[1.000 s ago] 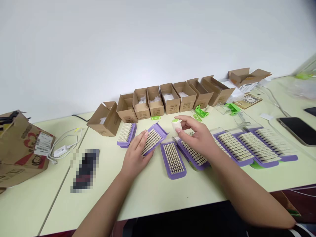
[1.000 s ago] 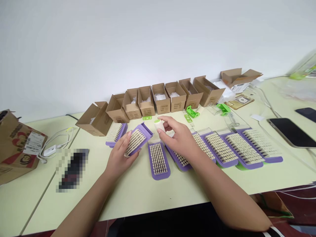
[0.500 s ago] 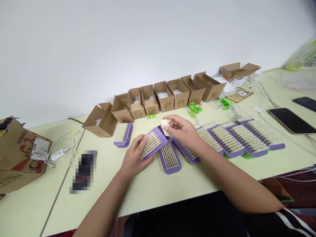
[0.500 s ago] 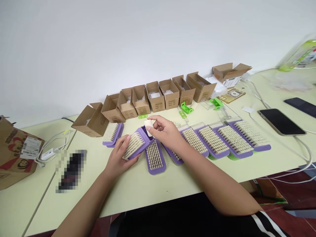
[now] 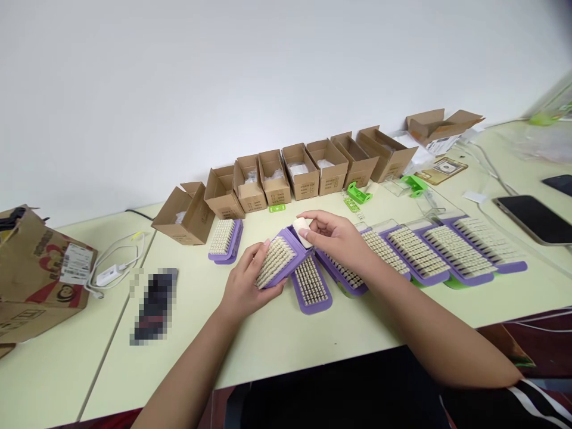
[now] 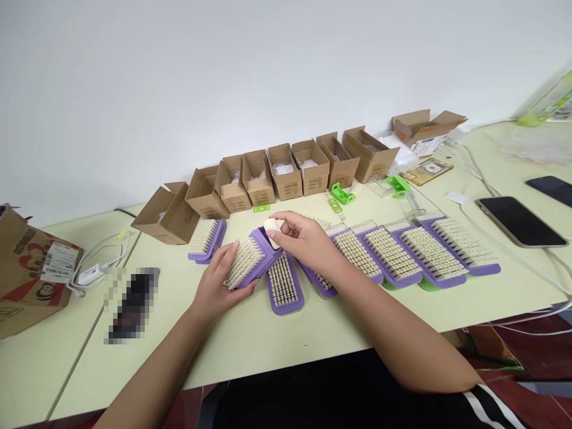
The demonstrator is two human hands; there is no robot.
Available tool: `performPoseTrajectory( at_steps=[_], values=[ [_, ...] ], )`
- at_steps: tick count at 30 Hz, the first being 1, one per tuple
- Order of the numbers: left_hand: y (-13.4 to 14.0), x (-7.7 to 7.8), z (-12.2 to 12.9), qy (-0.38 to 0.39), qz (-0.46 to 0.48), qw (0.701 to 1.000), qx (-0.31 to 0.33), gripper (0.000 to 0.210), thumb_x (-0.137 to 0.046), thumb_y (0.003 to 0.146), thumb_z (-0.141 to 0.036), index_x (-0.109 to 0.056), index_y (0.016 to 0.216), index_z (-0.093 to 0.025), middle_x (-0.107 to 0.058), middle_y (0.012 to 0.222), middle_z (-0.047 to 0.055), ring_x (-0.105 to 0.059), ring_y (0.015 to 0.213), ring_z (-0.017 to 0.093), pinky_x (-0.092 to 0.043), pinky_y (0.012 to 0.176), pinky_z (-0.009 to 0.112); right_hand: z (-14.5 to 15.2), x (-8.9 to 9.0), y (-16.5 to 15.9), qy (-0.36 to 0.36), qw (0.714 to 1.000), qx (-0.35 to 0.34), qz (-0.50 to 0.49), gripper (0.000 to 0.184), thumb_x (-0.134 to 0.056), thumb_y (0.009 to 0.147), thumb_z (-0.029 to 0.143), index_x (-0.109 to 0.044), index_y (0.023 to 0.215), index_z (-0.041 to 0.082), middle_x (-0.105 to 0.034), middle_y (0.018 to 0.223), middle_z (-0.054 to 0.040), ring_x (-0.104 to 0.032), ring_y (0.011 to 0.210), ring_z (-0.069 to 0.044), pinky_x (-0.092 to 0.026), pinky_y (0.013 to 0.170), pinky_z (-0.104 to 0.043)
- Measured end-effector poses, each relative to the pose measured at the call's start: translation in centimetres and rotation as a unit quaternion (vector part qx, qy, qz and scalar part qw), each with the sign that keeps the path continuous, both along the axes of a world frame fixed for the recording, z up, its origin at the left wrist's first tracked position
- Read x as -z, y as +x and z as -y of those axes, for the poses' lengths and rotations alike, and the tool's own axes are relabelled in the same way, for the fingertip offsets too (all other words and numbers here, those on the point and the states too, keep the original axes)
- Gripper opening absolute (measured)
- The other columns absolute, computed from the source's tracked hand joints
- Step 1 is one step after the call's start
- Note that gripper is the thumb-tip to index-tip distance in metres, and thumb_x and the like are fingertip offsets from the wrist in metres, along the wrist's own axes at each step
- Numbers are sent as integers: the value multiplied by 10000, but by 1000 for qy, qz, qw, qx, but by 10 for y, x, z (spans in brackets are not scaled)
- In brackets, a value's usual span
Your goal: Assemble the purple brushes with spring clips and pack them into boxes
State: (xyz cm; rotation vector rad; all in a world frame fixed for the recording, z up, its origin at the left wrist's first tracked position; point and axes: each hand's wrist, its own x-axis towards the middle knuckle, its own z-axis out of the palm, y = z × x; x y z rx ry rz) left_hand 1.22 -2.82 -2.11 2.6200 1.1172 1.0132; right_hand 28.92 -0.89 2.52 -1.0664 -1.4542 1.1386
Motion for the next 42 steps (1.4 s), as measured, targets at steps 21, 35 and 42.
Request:
performPoseTrajectory(
  at_steps=[21,35,42],
  values=[
    [5,0,7,169,-23,983,-65,914,-861,858,-275,-415,1656,-285,-695,1233,148,-730,1066,302,-642,850,401,15,7,-23,4,1000,0,-9,452,-637,1060,374,-583,1506,328,-751,1263,-53,-715,1149,-258,-578,1040,-459],
    [-4,6,2,292,-81,950,-71,735,-878,860,-402,-566,1508,-245,-710,1189,180,-767,1038,334,-640,831,432,3,-6,0,-33,990,-133,-25,415,-651,1058,399,-720,1465,359,-737,1438,-11,-668,1373,-284,-490,1232,-542],
    [-6,7,1,307,-91,945,-73,702,-876,862,-462,-581,1472,-280,-700,1170,164,-768,1040,332,-651,846,449,2,-11,4,-89,985,-142,-42,430,-695,1028,439,-748,1436,313,-769,1383,-38,-661,1381,-311,-480,1229,-569]
  ],
)
